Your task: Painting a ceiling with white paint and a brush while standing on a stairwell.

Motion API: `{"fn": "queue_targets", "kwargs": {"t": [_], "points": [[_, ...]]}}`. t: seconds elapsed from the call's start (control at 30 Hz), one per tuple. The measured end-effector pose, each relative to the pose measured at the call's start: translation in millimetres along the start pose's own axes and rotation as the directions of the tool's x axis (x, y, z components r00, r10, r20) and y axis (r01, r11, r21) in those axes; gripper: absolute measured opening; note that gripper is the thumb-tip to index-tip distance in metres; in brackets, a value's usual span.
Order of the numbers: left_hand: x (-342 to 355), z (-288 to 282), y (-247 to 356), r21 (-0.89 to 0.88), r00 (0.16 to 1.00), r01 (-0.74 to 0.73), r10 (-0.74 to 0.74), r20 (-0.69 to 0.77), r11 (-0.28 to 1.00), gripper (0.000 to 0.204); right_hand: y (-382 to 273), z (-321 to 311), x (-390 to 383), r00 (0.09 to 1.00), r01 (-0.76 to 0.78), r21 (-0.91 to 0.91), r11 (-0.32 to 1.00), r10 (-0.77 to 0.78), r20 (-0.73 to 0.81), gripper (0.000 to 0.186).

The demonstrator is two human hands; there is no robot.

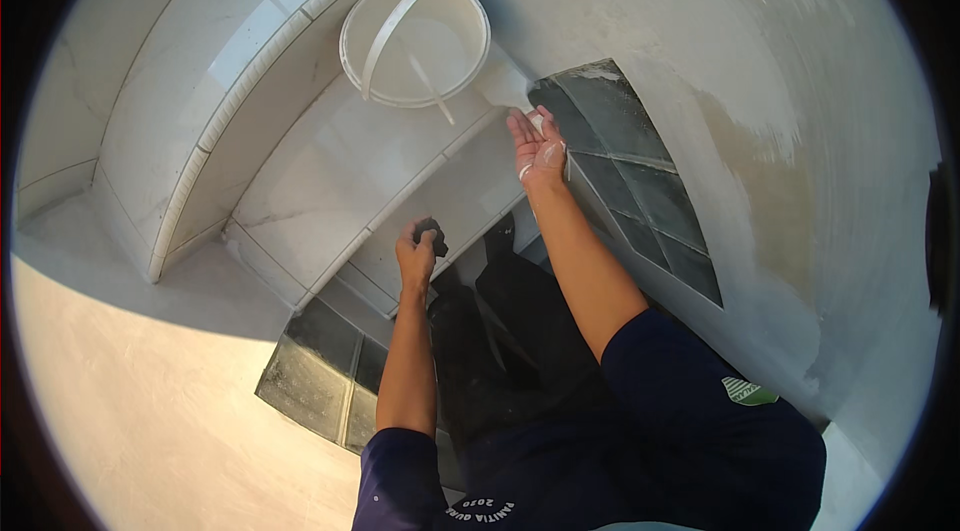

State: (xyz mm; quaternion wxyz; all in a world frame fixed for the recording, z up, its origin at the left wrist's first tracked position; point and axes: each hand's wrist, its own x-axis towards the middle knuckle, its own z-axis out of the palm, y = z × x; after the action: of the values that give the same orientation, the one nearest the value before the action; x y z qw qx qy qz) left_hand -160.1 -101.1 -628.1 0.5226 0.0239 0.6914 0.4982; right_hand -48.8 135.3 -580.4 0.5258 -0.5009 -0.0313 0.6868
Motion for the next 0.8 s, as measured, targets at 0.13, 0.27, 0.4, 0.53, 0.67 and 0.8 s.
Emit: {"fn": "queue_targets", "kwargs": {"t": [0.13,0.27,0.4,0.53,0.67,0.8], "points": [[-1.7,13.1,-43.6,-0.010,0.998,0.001,-0.001,-0.060,1.000,0.030,9.2,-13.7,62.5,0.999,-0.035,0.070,0.997,0.034,0.018,0.041],[-3.9,37.9,-81.9,-0.061,0.992,0.012,-0.019,-0.122,0.998,0.029,-11.6,-80.0,79.5,0.964,-0.248,-0.173,0.953,0.223,-0.147,0.052],[-9.4,3.4,-108.7,-0.212,0.960,0.074,-0.127,-0.248,0.974,0.028,-24.6,-171.0,11.1,0.893,-0.449,-0.373,0.812,0.396,-0.213,0.033],[4.4,5.0,-124.6,-0.380,0.985,0.137,-0.167,-0.048,0.915,0.031,-85.3,-252.0,-56.4,0.916,-0.391,-0.712,0.583,0.323,-0.239,0.036],[-28.2,50.6,-139.7,-0.218,0.959,0.059,0.005,0.282,0.974,0.042,-49.1,-247.1,-107.2,0.890,-0.419,-0.749,0.513,0.395,-0.227,0.048],[-89.1,77.5,-173.6,-0.182,0.902,0.141,-0.051,0.429,0.973,0.060,32.5,-244.5,-134.0,0.831,-0.556,-0.481,0.678,0.478,-0.286,0.041]]}}
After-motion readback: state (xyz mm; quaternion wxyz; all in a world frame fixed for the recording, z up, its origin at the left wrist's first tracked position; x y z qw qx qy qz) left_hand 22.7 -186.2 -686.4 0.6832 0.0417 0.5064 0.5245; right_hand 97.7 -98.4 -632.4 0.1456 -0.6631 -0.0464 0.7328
